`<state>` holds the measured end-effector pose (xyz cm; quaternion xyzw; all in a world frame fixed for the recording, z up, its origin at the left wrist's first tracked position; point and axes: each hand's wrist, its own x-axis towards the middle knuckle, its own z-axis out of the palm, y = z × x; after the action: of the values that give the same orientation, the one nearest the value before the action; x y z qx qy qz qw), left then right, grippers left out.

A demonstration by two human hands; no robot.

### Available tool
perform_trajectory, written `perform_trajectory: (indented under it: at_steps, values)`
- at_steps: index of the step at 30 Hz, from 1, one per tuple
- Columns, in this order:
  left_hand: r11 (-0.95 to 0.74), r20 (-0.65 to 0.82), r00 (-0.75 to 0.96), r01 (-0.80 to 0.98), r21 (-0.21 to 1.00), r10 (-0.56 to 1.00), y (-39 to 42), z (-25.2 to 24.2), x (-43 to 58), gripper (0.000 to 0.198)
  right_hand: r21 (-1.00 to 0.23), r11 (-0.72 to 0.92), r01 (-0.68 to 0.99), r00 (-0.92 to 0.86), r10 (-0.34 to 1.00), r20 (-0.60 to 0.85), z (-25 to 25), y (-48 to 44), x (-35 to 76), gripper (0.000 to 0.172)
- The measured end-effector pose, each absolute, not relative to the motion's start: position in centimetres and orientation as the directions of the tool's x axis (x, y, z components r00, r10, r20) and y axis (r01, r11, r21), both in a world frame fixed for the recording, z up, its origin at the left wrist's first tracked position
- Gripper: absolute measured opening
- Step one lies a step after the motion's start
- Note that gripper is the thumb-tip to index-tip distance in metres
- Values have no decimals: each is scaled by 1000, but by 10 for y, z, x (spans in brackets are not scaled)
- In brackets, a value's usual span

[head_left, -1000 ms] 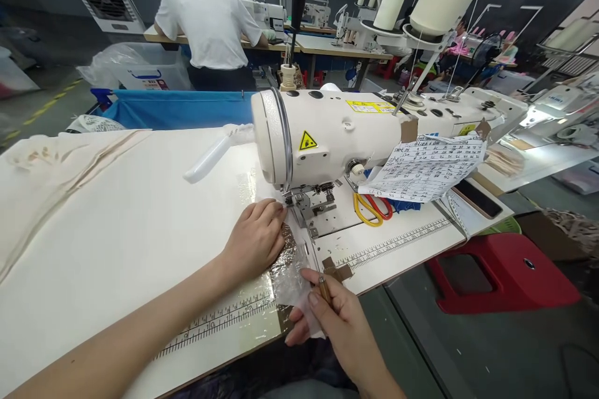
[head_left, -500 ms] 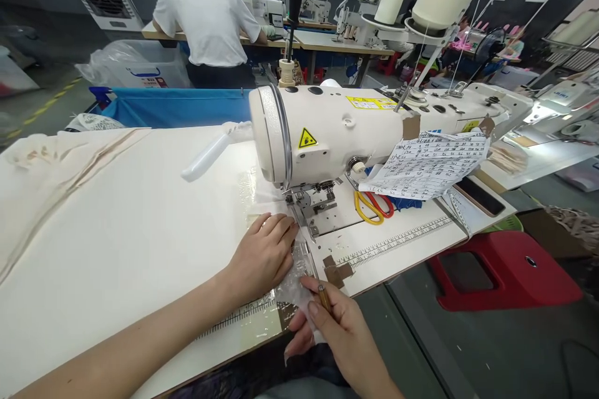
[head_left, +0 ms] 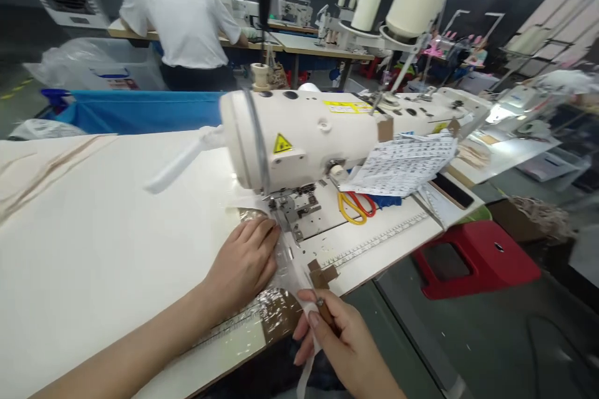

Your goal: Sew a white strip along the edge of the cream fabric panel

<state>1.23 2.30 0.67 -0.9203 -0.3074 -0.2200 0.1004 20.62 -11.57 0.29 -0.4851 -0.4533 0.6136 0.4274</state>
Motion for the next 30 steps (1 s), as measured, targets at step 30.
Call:
perform_trajectory:
  at_steps: [30]
  values:
    - [-772,502,588,525,359,634,74,2,-2,17,-806,218,550,-192,972,132,23,-82,205,32]
